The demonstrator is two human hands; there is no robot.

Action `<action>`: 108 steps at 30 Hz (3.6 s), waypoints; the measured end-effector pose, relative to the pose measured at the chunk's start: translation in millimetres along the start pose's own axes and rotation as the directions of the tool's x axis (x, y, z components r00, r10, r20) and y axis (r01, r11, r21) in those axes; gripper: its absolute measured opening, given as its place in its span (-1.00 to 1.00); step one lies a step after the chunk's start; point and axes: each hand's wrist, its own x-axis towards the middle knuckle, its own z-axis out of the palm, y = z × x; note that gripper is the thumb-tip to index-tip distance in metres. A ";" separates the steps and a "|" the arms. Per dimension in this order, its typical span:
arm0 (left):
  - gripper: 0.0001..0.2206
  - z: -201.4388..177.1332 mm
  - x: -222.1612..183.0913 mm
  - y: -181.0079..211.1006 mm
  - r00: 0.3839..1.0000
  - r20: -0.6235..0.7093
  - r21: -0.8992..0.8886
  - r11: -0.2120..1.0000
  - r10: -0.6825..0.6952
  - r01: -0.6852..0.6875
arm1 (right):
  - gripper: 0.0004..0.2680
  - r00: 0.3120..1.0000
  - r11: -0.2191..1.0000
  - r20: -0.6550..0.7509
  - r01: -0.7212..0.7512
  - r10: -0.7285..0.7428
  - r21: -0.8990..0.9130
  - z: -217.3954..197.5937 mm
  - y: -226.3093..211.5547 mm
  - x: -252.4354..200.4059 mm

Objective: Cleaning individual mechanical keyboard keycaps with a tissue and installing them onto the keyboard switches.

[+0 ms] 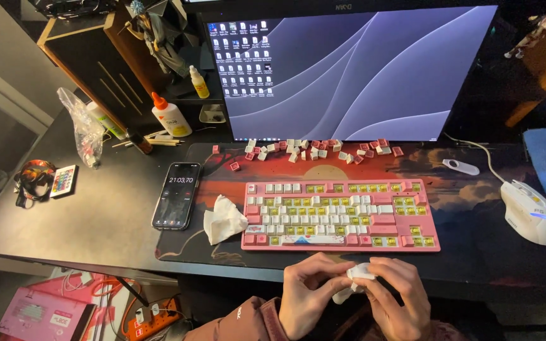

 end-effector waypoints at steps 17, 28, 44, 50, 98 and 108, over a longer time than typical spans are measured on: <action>-0.72 0.5 -6.3 -15.4 0.998 -0.046 -0.069 0.997 -0.038 0.035 | -0.86 0.997 0.997 -0.059 0.038 -0.042 -0.069 4.4 4.7 -3.2; -0.72 0.0 -9.1 -15.6 0.999 -0.036 -0.062 0.998 -0.016 0.013 | -0.85 0.996 0.998 -0.068 0.052 -0.054 -0.031 4.0 6.3 -13.4; -0.78 -62.9 31.6 30.8 0.951 -0.165 0.058 0.965 0.263 -0.257 | -0.95 0.950 0.937 -0.001 -0.308 0.313 -0.163 -116.4 217.6 -24.2; -0.70 -69.1 32.7 32.2 0.957 -0.161 -0.020 0.969 0.242 -0.248 | -0.84 0.947 0.810 0.193 -0.103 0.258 -0.577 -76.2 181.1 15.3; -0.92 -74.5 29.6 49.8 0.737 -0.212 0.467 0.729 0.642 -0.501 | -0.90 0.794 0.373 0.526 -0.608 0.305 0.701 101.8 -34.5 111.2; -0.85 -68.4 30.5 57.7 0.632 -0.143 0.580 0.582 0.761 -0.570 | -0.76 0.793 0.342 0.533 -0.609 0.297 0.716 99.3 -33.6 99.4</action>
